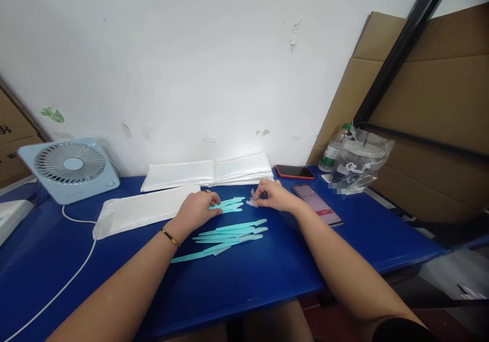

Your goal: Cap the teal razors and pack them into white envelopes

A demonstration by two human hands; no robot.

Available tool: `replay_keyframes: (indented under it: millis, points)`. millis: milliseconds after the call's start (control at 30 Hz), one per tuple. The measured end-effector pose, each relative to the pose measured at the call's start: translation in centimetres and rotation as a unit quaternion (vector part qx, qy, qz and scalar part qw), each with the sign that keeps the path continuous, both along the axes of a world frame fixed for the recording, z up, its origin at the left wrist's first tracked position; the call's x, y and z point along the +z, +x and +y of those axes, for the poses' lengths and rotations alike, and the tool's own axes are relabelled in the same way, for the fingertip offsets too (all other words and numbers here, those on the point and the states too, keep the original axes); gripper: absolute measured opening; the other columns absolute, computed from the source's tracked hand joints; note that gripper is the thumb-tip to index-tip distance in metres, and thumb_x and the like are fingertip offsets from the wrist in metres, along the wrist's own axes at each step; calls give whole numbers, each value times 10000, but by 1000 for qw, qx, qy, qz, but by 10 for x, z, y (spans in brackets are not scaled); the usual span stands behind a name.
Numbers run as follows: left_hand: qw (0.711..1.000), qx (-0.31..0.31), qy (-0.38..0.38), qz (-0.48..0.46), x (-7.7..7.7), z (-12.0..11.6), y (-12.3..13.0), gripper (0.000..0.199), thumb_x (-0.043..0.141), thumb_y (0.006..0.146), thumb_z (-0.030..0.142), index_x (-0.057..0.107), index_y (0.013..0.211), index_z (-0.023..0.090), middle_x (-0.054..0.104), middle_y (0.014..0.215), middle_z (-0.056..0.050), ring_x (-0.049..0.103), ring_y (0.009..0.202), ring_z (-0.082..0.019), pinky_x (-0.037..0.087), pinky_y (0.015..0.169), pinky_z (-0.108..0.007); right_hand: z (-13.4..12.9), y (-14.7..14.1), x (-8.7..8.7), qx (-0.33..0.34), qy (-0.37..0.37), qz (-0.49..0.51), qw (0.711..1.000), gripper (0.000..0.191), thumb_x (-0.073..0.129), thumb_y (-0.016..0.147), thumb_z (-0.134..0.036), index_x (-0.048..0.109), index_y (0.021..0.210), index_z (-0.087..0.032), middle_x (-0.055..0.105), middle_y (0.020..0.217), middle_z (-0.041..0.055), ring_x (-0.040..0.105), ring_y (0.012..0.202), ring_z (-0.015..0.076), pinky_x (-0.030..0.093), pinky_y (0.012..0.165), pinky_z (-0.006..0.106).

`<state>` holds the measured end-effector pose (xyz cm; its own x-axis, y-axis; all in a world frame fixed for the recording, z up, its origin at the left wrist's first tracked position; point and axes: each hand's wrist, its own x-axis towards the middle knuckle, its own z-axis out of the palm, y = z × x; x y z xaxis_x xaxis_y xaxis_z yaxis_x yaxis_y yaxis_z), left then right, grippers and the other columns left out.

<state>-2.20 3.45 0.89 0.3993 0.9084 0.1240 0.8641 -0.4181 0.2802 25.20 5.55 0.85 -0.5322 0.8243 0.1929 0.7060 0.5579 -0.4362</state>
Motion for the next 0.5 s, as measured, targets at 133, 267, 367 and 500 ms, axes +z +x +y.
replay_keyframes:
  millis: [133,267,367,500]
  points:
    - [997,-58,-41,-31,3,-9,7,267,553,758,470,653,830,232,658,834,-12,584,741,-170,390,610,-251,-10,2,11,87,-69,-57,992,199,741,673,-387,703,786,-229,586,874,-3,543,804,164,287,838,334]
    - [988,-121,-89,-26,4,-19,21,275,539,767,477,665,779,233,652,749,-2,569,673,-153,371,567,-243,-16,-7,11,117,-89,-100,984,143,746,671,-313,692,743,-201,583,839,0,537,811,172,286,818,336]
    - [991,-111,-80,-7,2,-17,22,209,522,784,381,661,745,230,655,712,3,565,646,-148,361,565,-249,-14,-11,7,122,-73,-70,987,139,722,707,-323,679,741,-195,583,852,5,536,832,172,286,822,335]
    - [998,-54,-31,8,1,-5,8,186,514,784,331,650,718,223,669,742,-3,573,658,-157,360,586,-259,-5,-5,1,55,-24,-25,998,114,713,722,-298,669,725,-192,577,855,6,533,812,158,287,833,329]
